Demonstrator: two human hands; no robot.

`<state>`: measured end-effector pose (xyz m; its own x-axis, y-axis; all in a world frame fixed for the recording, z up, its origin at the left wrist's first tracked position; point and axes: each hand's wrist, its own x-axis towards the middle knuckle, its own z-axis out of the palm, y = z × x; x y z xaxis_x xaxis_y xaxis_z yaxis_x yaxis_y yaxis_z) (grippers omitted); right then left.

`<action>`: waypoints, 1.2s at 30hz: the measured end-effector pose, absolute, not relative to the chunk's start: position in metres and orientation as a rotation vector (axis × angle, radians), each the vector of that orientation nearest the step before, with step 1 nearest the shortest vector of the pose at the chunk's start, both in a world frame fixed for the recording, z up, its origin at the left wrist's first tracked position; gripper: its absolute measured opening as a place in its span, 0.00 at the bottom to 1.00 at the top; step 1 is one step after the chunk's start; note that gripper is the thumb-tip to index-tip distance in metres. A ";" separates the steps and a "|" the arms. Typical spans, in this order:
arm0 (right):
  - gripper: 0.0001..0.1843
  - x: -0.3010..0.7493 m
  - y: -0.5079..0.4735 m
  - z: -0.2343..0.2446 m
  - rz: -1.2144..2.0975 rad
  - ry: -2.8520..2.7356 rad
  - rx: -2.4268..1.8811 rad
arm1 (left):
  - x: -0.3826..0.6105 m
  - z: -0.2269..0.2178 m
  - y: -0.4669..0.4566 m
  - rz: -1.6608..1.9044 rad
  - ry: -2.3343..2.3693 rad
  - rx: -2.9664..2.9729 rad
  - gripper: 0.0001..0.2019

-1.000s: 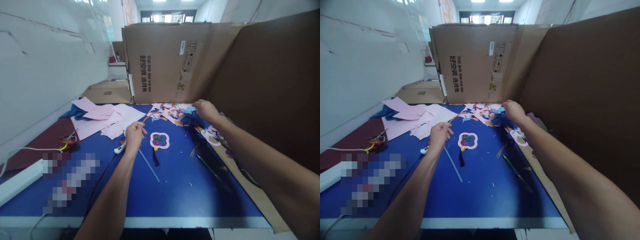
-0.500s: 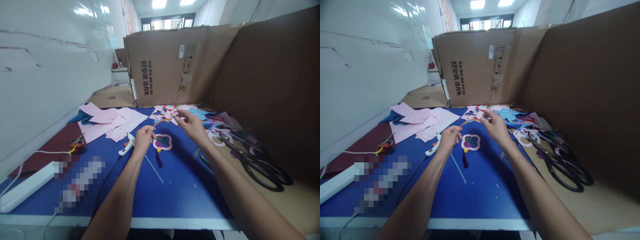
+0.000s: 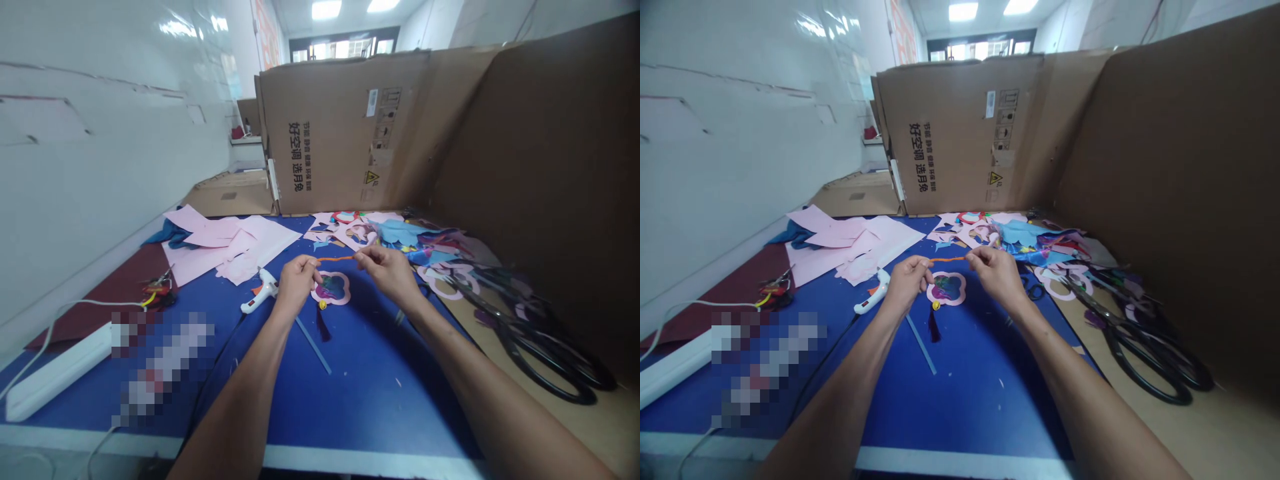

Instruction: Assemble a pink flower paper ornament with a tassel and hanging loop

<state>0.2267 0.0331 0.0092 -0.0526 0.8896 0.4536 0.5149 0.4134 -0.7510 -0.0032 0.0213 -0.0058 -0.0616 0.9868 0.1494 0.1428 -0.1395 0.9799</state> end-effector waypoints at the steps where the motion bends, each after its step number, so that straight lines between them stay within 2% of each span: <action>1: 0.16 0.226 0.033 0.008 0.500 -1.711 -1.233 | -0.003 -0.007 0.022 1.317 1.295 1.368 0.11; 6: 0.12 0.228 0.035 0.002 0.547 -1.824 -1.209 | 0.002 -0.011 0.021 1.348 1.312 1.409 0.10; 12: 0.10 0.221 0.027 0.006 0.361 -1.941 -1.016 | 0.008 -0.012 0.016 1.282 1.318 1.556 0.10; 23: 0.13 0.220 0.028 0.007 0.657 -1.976 -1.014 | 0.017 -0.006 0.006 1.206 1.138 1.577 0.10; 27: 0.13 0.219 0.026 0.007 0.657 -2.000 -1.039 | 0.015 -0.003 0.006 1.178 1.117 1.565 0.12; 31: 0.13 0.215 0.027 0.004 0.705 -2.046 -1.064 | 0.013 0.000 0.005 1.104 1.204 1.696 0.08; 36: 0.16 0.234 0.043 -0.001 0.807 -1.975 -1.115 | 0.013 0.003 0.006 1.197 1.363 1.627 0.06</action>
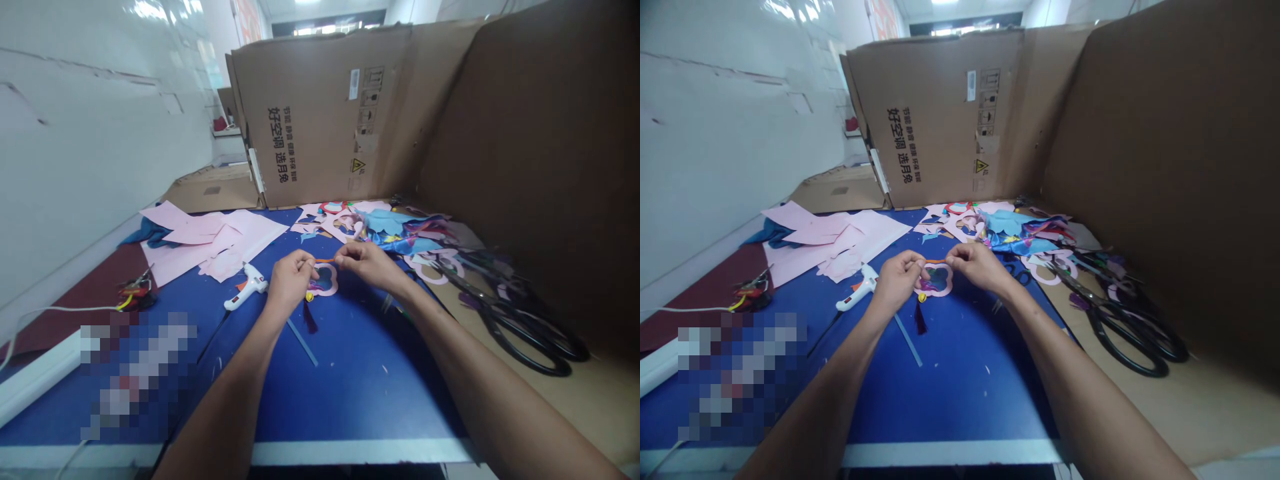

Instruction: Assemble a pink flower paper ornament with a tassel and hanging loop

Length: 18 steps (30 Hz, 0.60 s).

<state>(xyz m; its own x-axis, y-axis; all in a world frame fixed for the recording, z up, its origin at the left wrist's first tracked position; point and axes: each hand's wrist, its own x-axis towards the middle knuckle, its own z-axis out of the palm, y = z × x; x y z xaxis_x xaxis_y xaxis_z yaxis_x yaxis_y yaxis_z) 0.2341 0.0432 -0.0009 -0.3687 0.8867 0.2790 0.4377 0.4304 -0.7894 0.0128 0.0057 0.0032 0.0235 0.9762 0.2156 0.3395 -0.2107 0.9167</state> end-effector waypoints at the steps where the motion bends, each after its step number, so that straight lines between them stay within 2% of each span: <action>1: 0.16 0.241 0.047 -0.002 0.782 -1.961 -1.170 | 0.013 0.004 0.007 1.212 1.375 1.588 0.05; 6: 0.12 0.273 0.058 -0.008 0.317 -1.848 -1.593 | 0.006 0.004 0.013 1.347 1.382 1.389 0.04; 9: 0.13 0.286 0.061 -0.007 0.229 -1.791 -1.650 | 0.002 0.005 0.015 1.435 1.362 1.229 0.03; 12: 0.19 0.296 0.062 -0.004 0.158 -1.815 -1.631 | 0.000 0.008 0.016 1.476 1.343 1.108 0.03; 15: 0.27 0.299 0.062 -0.005 0.025 -1.877 -1.789 | 0.002 0.012 0.014 1.530 1.334 1.037 0.04; 18: 0.39 0.292 0.065 -0.012 0.008 -1.960 -1.965 | 0.004 0.016 0.013 1.555 1.302 0.994 0.03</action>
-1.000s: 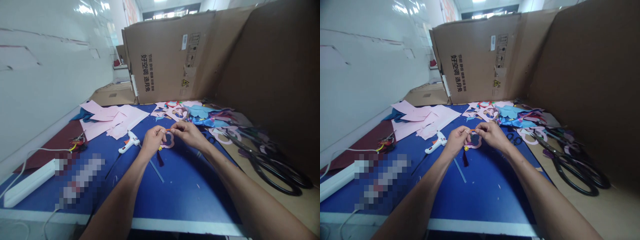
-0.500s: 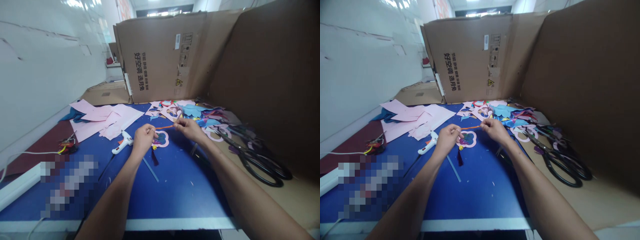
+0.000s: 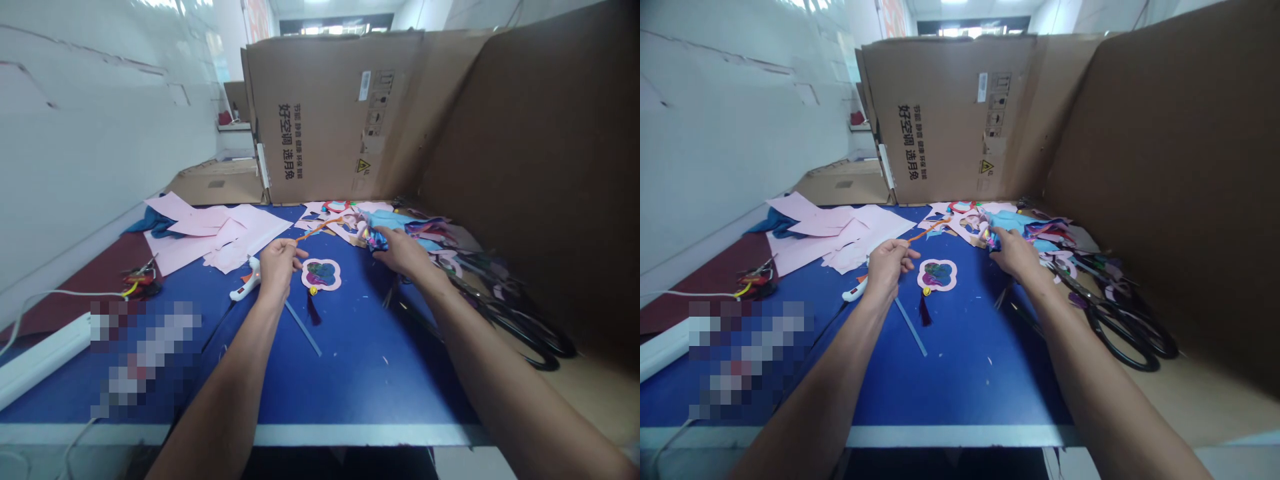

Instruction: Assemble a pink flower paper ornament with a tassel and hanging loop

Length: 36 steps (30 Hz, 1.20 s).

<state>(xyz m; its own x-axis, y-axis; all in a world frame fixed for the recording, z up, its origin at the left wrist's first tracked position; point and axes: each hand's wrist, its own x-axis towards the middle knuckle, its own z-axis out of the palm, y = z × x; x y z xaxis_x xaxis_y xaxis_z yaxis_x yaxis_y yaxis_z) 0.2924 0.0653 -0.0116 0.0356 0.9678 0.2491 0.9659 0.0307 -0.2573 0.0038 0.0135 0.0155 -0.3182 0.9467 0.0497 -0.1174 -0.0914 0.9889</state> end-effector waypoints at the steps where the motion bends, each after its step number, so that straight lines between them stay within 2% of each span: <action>1: 0.40 0.290 0.069 -0.013 0.037 -1.975 -1.997 | 0.004 0.016 0.013 1.559 1.287 0.984 0.03; 2: 0.36 0.288 0.074 -0.014 0.072 -1.962 -2.014 | 0.004 0.017 0.014 1.563 1.275 0.973 0.03; 4: 0.19 0.289 0.088 -0.009 0.101 -1.912 -2.023 | 0.003 0.017 0.015 1.581 1.266 0.940 0.04; 6: 0.13 0.301 0.105 0.006 0.084 -1.817 -2.016 | 0.000 0.015 0.017 1.600 1.271 0.901 0.04; 13: 0.26 0.373 0.147 0.095 -0.141 -1.219 -1.994 | -0.007 0.011 0.022 1.610 1.305 0.861 0.05; 18: 0.28 0.374 0.138 0.122 -0.033 -1.562 -2.109 | -0.003 0.006 0.021 1.558 1.317 0.912 0.05; 20: 0.25 0.357 0.122 0.123 -0.104 -1.574 -2.101 | -0.002 0.002 0.022 1.551 1.334 0.959 0.05; 22: 0.18 0.330 0.099 0.119 -0.186 -1.606 -2.026 | -0.001 -0.002 0.024 1.547 1.360 1.022 0.05; 25: 0.13 0.281 0.061 0.102 -0.089 -1.606 -1.855 | -0.001 -0.006 0.024 1.502 1.398 1.165 0.04; 31: 0.12 0.210 0.012 0.052 0.054 -1.825 -1.141 | 0.004 -0.002 0.016 1.369 1.454 1.412 0.07; 36: 0.09 0.196 0.006 0.028 0.048 -2.046 -1.144 | 0.013 -0.002 0.008 1.290 1.461 1.571 0.08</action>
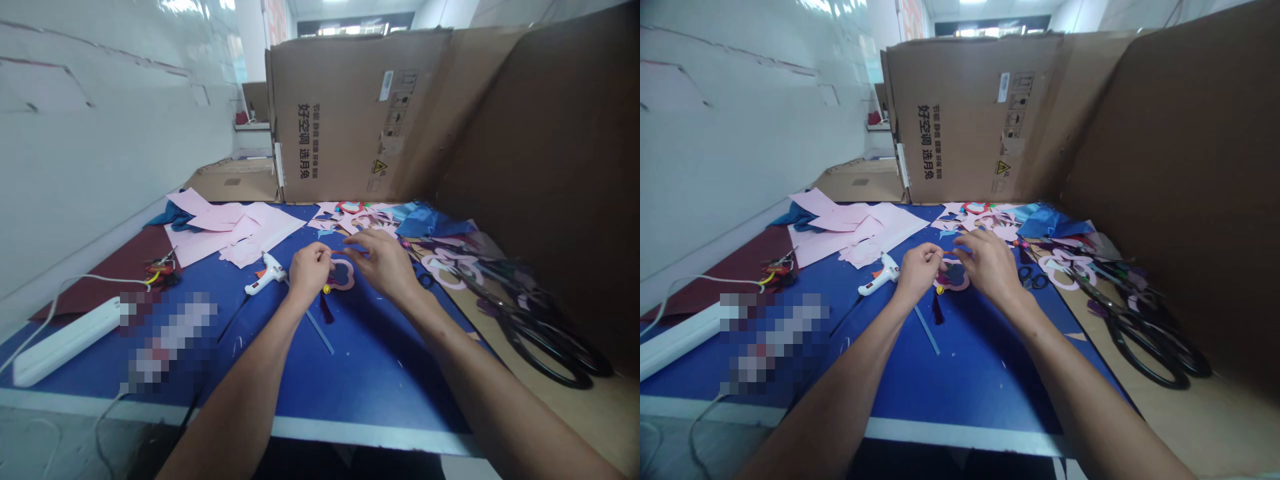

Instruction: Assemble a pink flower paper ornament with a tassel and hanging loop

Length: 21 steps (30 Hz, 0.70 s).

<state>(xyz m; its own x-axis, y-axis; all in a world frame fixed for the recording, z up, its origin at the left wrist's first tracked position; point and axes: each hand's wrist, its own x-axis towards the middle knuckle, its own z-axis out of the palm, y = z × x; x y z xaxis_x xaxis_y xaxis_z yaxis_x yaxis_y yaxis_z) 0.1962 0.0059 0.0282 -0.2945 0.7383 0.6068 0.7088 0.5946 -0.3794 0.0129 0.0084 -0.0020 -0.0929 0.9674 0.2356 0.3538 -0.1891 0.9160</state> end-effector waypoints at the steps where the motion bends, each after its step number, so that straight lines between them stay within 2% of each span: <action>1: 0.09 0.196 0.005 0.026 0.040 -2.070 -1.176 | 0.015 -0.002 0.007 1.282 1.456 1.586 0.08; 5: 0.09 0.197 0.004 0.019 0.070 -2.110 -1.254 | 0.022 -0.003 0.003 1.255 1.380 1.565 0.06; 11: 0.08 0.205 0.005 0.015 0.328 -2.035 -1.301 | 0.024 0.000 0.002 1.187 1.195 1.432 0.05; 16: 0.08 0.208 0.005 0.015 0.315 -2.047 -1.309 | 0.014 0.006 0.007 1.350 1.193 1.371 0.06; 21: 0.07 0.209 0.005 0.014 0.295 -2.063 -1.322 | 0.011 0.006 0.008 1.255 1.211 1.485 0.06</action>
<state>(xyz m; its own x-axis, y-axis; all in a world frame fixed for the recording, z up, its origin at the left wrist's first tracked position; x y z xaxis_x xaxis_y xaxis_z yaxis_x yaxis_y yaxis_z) 0.2094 0.0051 0.0135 -0.2701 0.8723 0.4076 0.7231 0.4633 -0.5124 0.0107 0.0079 0.0062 0.0380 0.9807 0.1920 0.1568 -0.1956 0.9681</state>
